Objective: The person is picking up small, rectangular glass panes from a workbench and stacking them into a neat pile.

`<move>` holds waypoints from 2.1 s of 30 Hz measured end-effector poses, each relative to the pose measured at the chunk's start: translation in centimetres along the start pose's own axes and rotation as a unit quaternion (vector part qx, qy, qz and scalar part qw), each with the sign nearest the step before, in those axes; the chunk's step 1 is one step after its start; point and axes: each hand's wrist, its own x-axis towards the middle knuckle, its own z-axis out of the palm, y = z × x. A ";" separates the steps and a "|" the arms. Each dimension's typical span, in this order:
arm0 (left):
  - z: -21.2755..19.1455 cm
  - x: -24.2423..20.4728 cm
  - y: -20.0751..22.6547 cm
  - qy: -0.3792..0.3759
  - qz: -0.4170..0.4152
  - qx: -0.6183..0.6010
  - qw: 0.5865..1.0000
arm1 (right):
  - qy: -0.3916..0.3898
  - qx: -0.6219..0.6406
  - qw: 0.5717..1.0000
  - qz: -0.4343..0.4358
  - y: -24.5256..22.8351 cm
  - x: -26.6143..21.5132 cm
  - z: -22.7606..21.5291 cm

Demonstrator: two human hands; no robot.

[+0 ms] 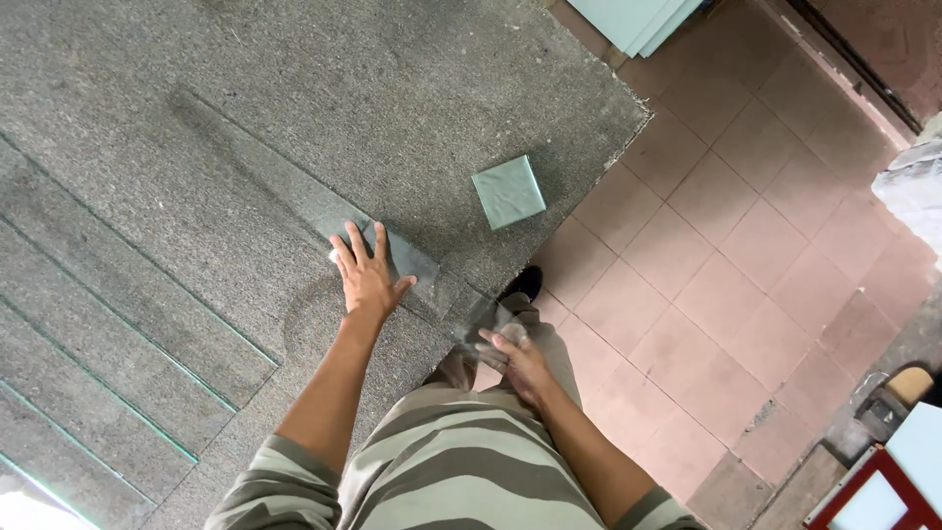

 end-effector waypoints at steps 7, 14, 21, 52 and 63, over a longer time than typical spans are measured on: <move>0.3 0.3 -1.1 0.006 0.022 -0.017 1.000 | 0.017 -0.012 1.000 0.009 -1.7 -2.3 0.0; 0.4 13.2 -13.9 0.150 -0.034 -0.031 0.988 | 0.055 0.010 0.998 0.024 -3.6 -5.9 -1.7; -8.2 20.6 -21.9 0.104 -0.157 -0.135 0.973 | -0.008 0.132 0.991 -0.025 -3.0 -9.1 -5.2; -7.4 18.3 -18.1 0.004 -0.185 -0.038 0.982 | 0.183 0.079 0.977 -0.078 -0.3 -4.5 -0.1; -6.7 19.5 -18.4 -0.006 -0.181 0.019 0.983 | 0.097 0.151 0.983 -0.041 1.9 -1.3 -1.2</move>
